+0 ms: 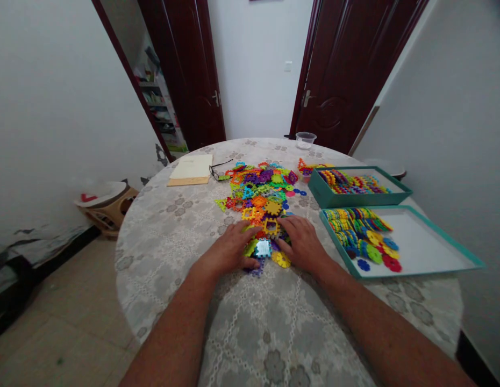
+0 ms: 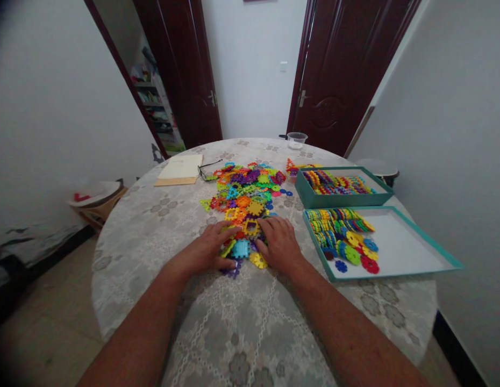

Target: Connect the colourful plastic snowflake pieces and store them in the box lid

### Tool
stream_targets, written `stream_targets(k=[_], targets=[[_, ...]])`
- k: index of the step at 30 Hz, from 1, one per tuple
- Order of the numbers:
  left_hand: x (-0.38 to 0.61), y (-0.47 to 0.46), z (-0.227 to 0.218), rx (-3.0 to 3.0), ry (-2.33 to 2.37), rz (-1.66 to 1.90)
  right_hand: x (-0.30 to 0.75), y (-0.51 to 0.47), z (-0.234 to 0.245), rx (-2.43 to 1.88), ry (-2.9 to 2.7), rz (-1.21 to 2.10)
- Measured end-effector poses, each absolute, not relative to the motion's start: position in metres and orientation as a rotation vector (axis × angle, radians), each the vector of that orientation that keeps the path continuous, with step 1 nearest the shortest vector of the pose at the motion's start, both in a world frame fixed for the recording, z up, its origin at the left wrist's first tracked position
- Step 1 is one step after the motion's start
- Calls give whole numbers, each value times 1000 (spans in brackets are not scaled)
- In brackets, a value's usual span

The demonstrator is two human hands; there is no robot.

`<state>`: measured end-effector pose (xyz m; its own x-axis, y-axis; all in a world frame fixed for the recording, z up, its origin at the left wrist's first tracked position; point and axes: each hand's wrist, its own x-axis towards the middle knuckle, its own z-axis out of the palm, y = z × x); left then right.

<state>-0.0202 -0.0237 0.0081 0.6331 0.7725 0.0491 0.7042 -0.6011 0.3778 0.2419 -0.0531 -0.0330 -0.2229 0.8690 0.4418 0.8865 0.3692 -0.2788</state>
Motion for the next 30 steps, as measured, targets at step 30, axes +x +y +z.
stream_targets(k=[30], targets=[[4, 4, -14, 1453, 1141, 1047, 236, -65, -2, -1256, -2150, -26]])
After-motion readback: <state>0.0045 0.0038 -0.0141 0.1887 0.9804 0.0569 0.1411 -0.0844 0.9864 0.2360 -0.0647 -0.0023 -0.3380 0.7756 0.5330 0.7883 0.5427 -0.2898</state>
